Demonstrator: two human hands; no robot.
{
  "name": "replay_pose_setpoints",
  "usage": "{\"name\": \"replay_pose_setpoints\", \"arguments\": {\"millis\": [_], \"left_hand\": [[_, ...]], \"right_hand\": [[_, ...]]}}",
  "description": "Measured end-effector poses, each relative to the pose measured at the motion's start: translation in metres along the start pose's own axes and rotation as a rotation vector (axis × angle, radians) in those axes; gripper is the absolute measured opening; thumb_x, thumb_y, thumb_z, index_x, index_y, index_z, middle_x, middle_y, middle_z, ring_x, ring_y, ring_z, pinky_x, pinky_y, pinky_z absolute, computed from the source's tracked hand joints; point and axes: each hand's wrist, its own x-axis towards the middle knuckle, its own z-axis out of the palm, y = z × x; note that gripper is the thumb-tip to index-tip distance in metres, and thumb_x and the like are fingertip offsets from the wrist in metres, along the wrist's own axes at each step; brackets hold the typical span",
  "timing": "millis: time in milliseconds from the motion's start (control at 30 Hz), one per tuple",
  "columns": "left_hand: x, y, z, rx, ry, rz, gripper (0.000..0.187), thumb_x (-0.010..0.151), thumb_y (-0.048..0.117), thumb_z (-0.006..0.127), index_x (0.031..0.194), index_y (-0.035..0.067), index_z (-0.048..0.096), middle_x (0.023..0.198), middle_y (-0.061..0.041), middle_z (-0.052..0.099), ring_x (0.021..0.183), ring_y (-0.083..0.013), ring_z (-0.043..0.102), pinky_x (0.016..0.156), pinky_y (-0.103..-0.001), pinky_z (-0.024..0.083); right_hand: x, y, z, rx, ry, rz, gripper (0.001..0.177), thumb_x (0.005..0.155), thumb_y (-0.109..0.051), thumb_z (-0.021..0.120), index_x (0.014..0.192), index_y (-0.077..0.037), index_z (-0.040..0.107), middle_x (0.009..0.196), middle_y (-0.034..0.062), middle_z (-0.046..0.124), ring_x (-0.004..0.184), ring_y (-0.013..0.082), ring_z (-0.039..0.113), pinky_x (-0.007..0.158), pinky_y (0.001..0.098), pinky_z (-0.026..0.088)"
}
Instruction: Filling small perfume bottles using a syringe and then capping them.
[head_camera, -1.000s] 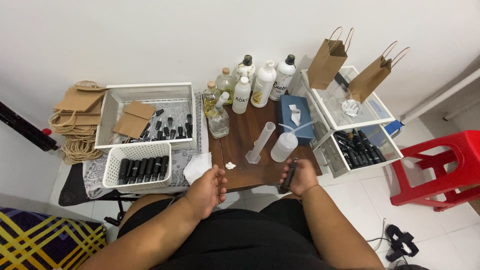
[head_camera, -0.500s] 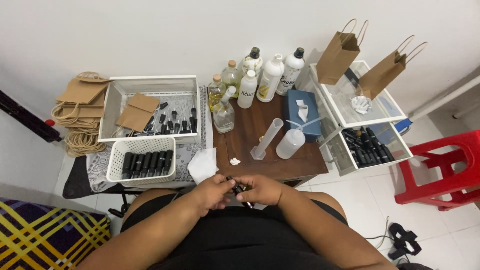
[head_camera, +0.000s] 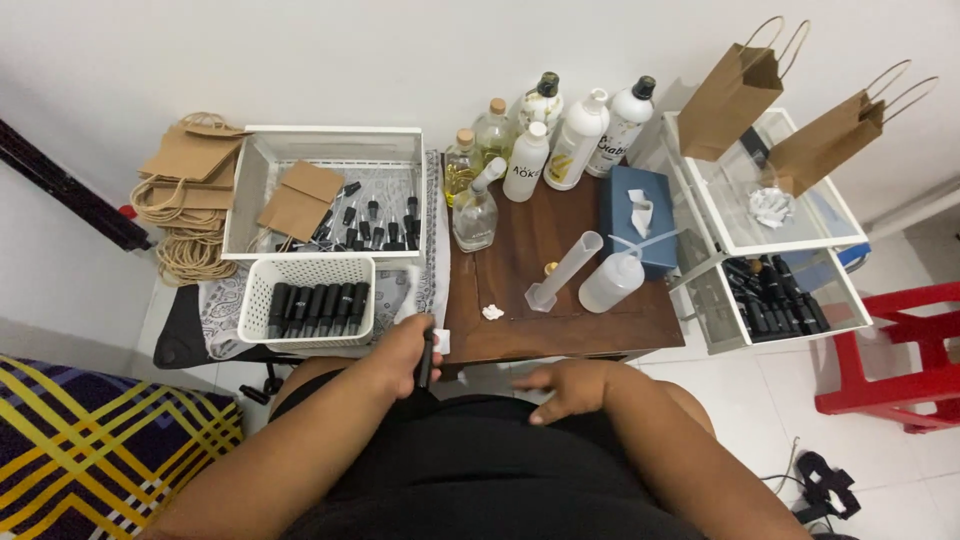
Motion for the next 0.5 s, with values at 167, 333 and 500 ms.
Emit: {"name": "replay_pose_setpoints", "arguments": {"millis": [167,333,500], "left_hand": [[0.056,-0.022,-0.028,0.201,0.079,0.201,0.040,0.091,0.030,0.064,0.115,-0.001,0.060,0.083,-0.013,0.058,0.068,-0.0226,0.066,0.056,-0.035,0.063],[0.068,-0.023,-0.042,0.452,0.137,0.208,0.038,0.099,0.037,0.053,0.117,0.006,0.066,0.074,-0.010,0.068,0.069,-0.0230,0.069,0.062,-0.035,0.060],[0.094,-0.031,-0.048,0.853,0.074,0.285,0.057,0.098,0.050,0.052,0.138,0.011,0.061,0.124,-0.020,0.070,0.120,-0.0346,0.066,0.100,-0.047,0.054]], "right_hand": [[0.007,0.122,0.017,-0.345,0.116,0.366,0.080,0.075,-0.075,0.072,0.148,-0.050,0.048,0.145,-0.0063,0.061,0.133,0.0262,0.059,0.112,0.0471,0.047],[-0.017,0.165,0.035,-0.292,0.063,0.794,0.102,0.070,-0.099,0.058,0.156,-0.046,0.042,0.158,-0.0021,0.052,0.148,0.0184,0.047,0.123,0.0458,0.030],[-0.004,0.177,0.036,-0.185,0.150,0.781,0.091,0.073,-0.090,0.064,0.151,-0.046,0.050,0.153,-0.0004,0.058,0.141,0.0274,0.055,0.118,0.0444,0.041]]}}
